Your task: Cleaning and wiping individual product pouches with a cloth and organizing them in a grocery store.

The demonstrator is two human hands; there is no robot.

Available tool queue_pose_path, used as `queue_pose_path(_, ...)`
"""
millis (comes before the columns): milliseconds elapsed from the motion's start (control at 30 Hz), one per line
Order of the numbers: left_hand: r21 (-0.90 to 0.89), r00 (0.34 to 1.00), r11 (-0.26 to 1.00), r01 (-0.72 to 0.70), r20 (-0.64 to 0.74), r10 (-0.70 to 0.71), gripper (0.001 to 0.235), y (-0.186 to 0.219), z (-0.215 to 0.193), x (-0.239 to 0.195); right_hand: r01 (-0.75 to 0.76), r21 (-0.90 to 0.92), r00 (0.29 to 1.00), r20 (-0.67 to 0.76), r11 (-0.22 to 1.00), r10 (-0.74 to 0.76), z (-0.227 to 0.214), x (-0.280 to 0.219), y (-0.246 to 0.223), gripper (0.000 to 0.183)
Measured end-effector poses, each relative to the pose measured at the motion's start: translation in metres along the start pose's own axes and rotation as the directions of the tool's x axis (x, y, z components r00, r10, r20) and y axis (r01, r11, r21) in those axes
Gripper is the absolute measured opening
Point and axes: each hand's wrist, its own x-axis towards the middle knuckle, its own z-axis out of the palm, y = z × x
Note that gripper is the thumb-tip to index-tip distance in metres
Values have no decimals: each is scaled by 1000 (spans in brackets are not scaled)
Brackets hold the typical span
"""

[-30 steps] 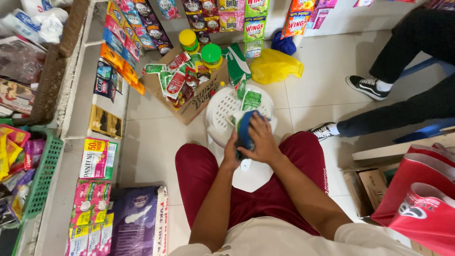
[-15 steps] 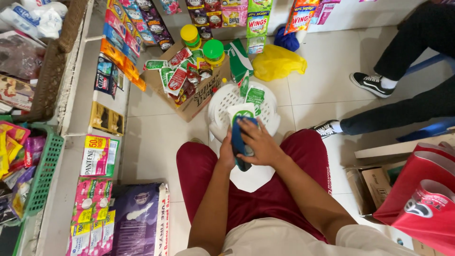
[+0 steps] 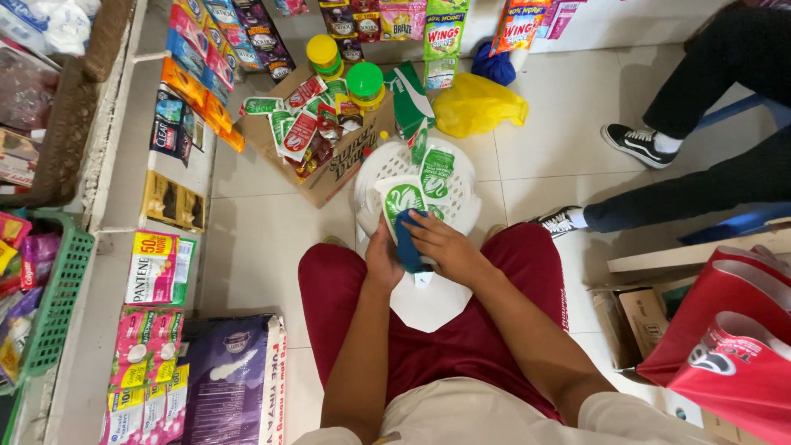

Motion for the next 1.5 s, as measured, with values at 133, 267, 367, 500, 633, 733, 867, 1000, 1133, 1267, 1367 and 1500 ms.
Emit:
queue_pose_path(133,-34,998,999,-29,-59,27,63,14,40,-4,90,69,990,-117,994,-82,2,1,3,25)
queue_pose_path(267,-11,998,1000,-20,-60,19,57,13,38,-4,134,125,978,-179,983,-110,3,0,4,24)
queue_pose_path(367,39,995,998,-51,-88,54,57,6,30,-5,160,189,970,-210,969,-119,2,-1,0,18)
queue_pose_path(500,159,998,986,-42,-42,49,61,-4,14,-6,10,34,1000,-20,999,-10,-5,3,-6,36)
queue_pose_path(633,172,999,984,-48,4,48,64,-5,14,-7,-12,17,999,-34,1000,13,-1,-4,0,33)
queue_pose_path(733,47,999,998,-49,6,49,64,4,35,-8,28,50,995,-99,998,-23,1,-6,3,34)
queue_pose_path(867,55,999,997,-48,15,47,64,5,33,-7,73,20,977,-201,997,-67,10,-9,5,21)
queue_pose_path(1000,143,998,989,-35,56,28,69,2,12,-6,-41,-62,997,-64,997,37,-2,0,-8,46)
queue_pose_path(1133,232,997,973,-12,79,-6,73,3,17,-8,-209,-154,964,133,966,230,-9,0,-11,90)
queue_pose_path(1267,220,996,975,-17,91,-3,73,3,21,-8,-150,-104,981,110,983,161,-4,-5,-3,73)
queue_pose_path(1367,104,1000,995,-14,21,12,74,-4,15,-7,78,124,992,-110,989,-64,7,-11,9,29)
queue_pose_path(1500,83,1000,996,-13,-4,14,72,-2,9,-6,95,226,981,-186,970,-52,5,-2,1,30)
